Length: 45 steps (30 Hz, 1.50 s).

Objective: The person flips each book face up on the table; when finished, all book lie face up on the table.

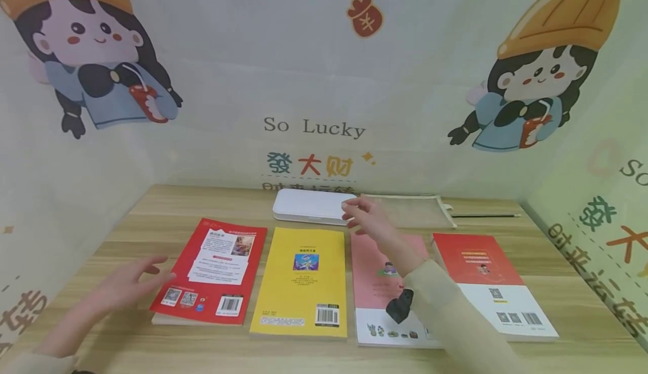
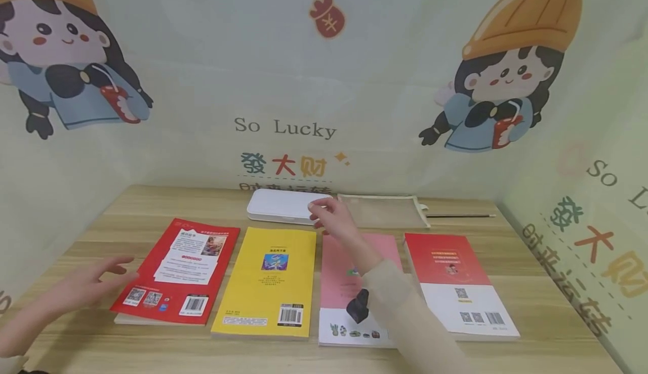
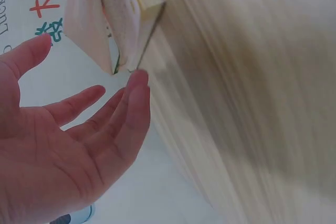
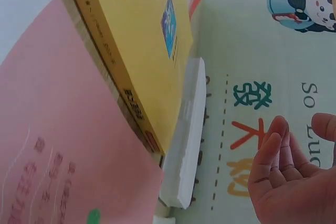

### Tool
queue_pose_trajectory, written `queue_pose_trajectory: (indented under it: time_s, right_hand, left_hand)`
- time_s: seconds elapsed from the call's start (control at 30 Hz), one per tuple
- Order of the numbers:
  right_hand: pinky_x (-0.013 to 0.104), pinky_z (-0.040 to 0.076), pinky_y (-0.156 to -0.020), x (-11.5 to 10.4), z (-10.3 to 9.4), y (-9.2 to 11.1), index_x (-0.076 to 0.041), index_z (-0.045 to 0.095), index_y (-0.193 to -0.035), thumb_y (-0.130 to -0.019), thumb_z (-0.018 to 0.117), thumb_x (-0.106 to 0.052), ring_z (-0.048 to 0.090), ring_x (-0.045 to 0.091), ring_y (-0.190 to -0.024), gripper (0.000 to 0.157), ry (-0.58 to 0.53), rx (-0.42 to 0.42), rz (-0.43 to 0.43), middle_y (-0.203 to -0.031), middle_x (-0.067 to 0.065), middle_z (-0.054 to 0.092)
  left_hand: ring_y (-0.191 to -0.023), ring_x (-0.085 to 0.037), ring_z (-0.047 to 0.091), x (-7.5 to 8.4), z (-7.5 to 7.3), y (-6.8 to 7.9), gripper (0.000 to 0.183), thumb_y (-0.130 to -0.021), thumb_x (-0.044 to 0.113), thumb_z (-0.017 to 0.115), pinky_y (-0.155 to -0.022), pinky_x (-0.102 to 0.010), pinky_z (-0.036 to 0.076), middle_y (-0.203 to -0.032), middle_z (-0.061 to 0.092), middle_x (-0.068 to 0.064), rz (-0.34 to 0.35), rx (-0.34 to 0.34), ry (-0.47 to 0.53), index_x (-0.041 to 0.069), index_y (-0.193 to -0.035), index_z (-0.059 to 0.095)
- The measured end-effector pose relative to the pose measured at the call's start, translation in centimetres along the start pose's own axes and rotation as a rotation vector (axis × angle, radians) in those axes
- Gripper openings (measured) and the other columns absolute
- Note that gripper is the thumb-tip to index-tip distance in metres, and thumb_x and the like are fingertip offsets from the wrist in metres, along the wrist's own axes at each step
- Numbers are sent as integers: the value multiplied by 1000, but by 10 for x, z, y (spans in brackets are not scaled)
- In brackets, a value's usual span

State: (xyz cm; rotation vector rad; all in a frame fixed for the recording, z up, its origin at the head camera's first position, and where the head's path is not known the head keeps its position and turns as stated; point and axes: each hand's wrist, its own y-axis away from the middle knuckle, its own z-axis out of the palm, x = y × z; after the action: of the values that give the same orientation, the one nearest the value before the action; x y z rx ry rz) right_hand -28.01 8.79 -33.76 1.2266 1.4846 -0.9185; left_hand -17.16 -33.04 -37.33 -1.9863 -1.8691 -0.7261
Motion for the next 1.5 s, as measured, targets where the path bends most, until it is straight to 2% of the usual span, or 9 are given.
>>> queue_pose_trajectory:
  time_s: [0.2, 0.27, 0.4, 0.57, 0.67, 0.87, 1.0, 1.23, 1.5]
  right_hand:
    - [30, 48, -62, -3, 35, -10, -4, 54, -111, -87, 55, -26, 60, 17, -69, 33, 1, -25, 42, -93, 15, 62]
    - [30, 49, -61, -3, 45, -12, -3, 54, -111, -87, 55, -25, 60, 16, -68, 33, -4, -44, 43, -94, 16, 62]
    - [32, 51, -65, -2, 65, -18, -2, 54, -110, -88, 55, -23, 61, 19, -70, 31, -22, -67, 61, -92, 15, 61]
    - [36, 51, -71, -1, 90, -25, -1, 54, -110, -88, 54, -20, 61, 24, -78, 29, -36, -102, 102, -91, 10, 61]
    - [35, 51, -70, 1, 103, -31, 0, 54, -110, -88, 53, -18, 61, 24, -81, 28, -64, -123, 110, -94, 11, 60]
    - [30, 52, -64, 10, 126, -39, 1, 54, -111, -88, 53, -16, 61, 23, -81, 29, -127, -113, 124, -100, 13, 59]
    - [28, 52, -62, 12, 141, -41, 0, 54, -113, -88, 53, -16, 60, 23, -81, 29, -121, -131, 137, -101, 11, 57]
    - [28, 50, -70, 13, 158, -42, -7, 51, -120, -88, 55, -25, 57, 19, -81, 37, -118, -168, 194, -102, 7, 57]
    - [25, 51, -57, 12, 171, -47, -3, 43, -127, -87, 55, -18, 60, 19, -68, 44, -146, -144, 232, -101, 10, 56]
  left_hand:
    - [-75, -24, 55, -7, -1, 11, 73, -82, 38, 58, -54, -32, 51, -105, 48, -28, -84, -84, 91, -12, -126, 29]
    - [-69, -21, 56, -7, 0, 14, 72, -83, 36, 58, -55, -33, 51, -106, 47, -28, -108, -103, 159, -12, -127, 27]
    - [-70, -21, 58, -9, 3, 19, 69, -85, 31, 58, -58, -36, 52, -107, 45, -27, -129, -138, 272, -12, -127, 24]
    - [-67, -23, 59, -14, 3, 20, 65, -86, 30, 56, -58, -37, 52, -101, 49, -18, -142, -191, 336, -10, -127, 25]
    - [-67, -26, 60, -16, 4, 20, 63, -87, 29, 55, -59, -39, 52, -100, 49, -15, -143, -223, 405, -9, -127, 25]
    - [-74, -31, 60, -14, 6, 19, 61, -88, 23, 53, -63, -41, 52, -103, 50, -16, -83, -299, 534, -9, -129, 21]
    - [-74, -31, 60, -15, 6, 20, 62, -88, 21, 54, -63, -41, 52, -104, 49, -16, -71, -310, 543, -13, -127, 20]
    - [-75, -32, 60, -18, 7, 21, 64, -88, 18, 54, -65, -42, 52, -98, 56, -13, -47, -339, 581, -22, -123, 18]
    - [-74, -30, 60, -18, 8, 22, 67, -85, 18, 58, -66, -40, 52, -100, 51, -14, -80, -324, 554, -22, -123, 20]
